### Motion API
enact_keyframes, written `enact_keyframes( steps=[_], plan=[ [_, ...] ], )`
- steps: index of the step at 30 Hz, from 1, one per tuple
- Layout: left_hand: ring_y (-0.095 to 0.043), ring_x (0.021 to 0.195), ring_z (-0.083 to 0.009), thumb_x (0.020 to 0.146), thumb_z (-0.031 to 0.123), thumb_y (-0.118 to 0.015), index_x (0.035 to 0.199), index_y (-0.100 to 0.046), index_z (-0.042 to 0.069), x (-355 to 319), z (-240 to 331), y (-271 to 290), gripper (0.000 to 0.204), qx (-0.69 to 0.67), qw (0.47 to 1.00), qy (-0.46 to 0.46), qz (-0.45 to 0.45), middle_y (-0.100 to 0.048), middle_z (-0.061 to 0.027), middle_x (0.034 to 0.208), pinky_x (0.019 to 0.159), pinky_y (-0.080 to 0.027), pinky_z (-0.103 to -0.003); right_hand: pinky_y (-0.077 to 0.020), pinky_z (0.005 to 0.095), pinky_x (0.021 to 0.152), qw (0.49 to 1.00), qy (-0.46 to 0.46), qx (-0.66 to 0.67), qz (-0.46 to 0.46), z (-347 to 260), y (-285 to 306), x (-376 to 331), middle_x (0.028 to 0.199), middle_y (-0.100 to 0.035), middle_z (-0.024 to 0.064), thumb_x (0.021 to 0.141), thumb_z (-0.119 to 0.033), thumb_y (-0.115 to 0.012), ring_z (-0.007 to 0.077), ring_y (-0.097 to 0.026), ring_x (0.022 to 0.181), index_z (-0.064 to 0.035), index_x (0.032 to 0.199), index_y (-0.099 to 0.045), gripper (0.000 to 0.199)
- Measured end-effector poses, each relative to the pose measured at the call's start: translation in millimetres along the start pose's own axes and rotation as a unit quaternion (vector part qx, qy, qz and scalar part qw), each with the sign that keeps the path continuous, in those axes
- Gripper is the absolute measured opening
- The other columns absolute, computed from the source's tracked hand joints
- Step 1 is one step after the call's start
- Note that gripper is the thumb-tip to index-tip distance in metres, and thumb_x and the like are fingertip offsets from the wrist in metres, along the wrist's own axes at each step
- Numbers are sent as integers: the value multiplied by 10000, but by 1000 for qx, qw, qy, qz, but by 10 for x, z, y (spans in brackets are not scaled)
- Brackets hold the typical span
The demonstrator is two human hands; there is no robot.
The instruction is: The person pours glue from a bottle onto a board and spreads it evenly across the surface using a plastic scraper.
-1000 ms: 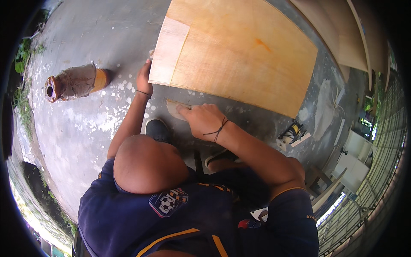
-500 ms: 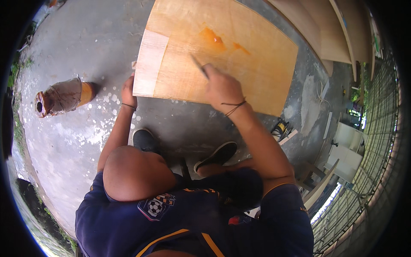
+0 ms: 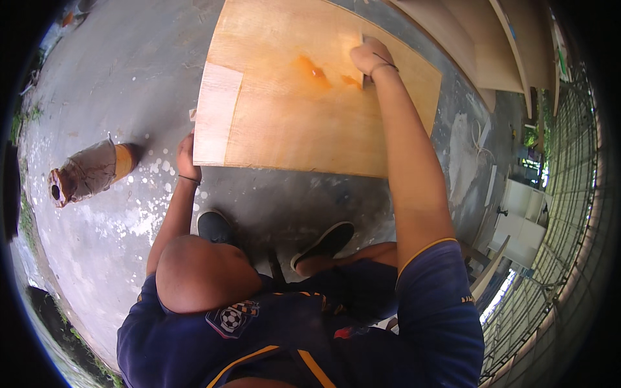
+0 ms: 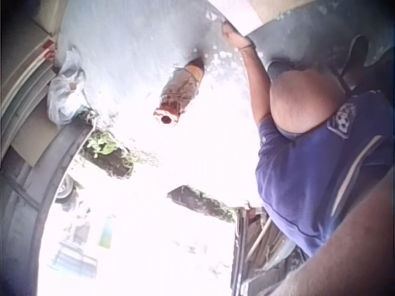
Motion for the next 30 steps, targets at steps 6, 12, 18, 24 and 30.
enact_keyframes(
  steps=[6, 12, 18, 24, 30],
  plan=[
    [-552, 791, -94, 912, 238, -413, 1008, -590, -35, 5, 33, 10, 340, 29, 999, -27, -13, -622, -42, 883, 702, -417, -224, -445, 383, 864, 942, 282, -177, -52, -1324, -421, -465, 1090, -581, 167, 727, -60, -463, 311, -551, 1018, -119, 1172, -523, 453],
    [-555, 912, -167, 929, 251, -341, 1083, -554, -65, 70, -132, 6, 411, 54, 997, 19, -56, -609, -113, 988, 829, -412, -269, -317, 350, 1027, 898, 406, -142, -89, -11, -348, -675, 1297, -439, 153, 609, 137, -480, 303, -379, 1231, -168, 1268, -456, 727],
    [-515, 752, -97, 893, 192, -371, 975, -588, -27, -38, 128, -84, 319, 77, 995, -38, -43, -594, -29, 837, 687, -398, -222, -430, 398, 889, 984, 129, -96, -78, 714, -252, -899, 1090, -560, 229, 720, -37, -465, 365, -540, 1018, -53, 1201, -478, 482],
    [-522, 769, -125, 890, 202, -373, 954, -586, -32, -106, 280, -126, 323, 172, 975, -129, -52, -604, -54, 854, 706, -401, -240, -466, 428, 773, 991, 54, -103, -67, -473, -588, -792, 914, -591, 290, 776, -170, -465, 391, -591, 872, 86, 1039, -503, 369],
    [-522, 777, -128, 896, 222, -374, 936, -587, -26, -54, 181, -125, 329, 100, 992, -60, -43, -603, -60, 858, 723, -395, -243, -489, 415, 756, 974, 214, -52, -59, -1745, -936, -1077, 878, -616, 263, 730, -135, -476, 384, -609, 848, 71, 890, -598, 288]
  ],
)
Point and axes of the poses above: each hand's wrist, its own x-axis towards the middle knuckle, its own y-axis out of the back of the hand, z = x × y, the point moved 7 cm from there along x, towards the middle knuckle
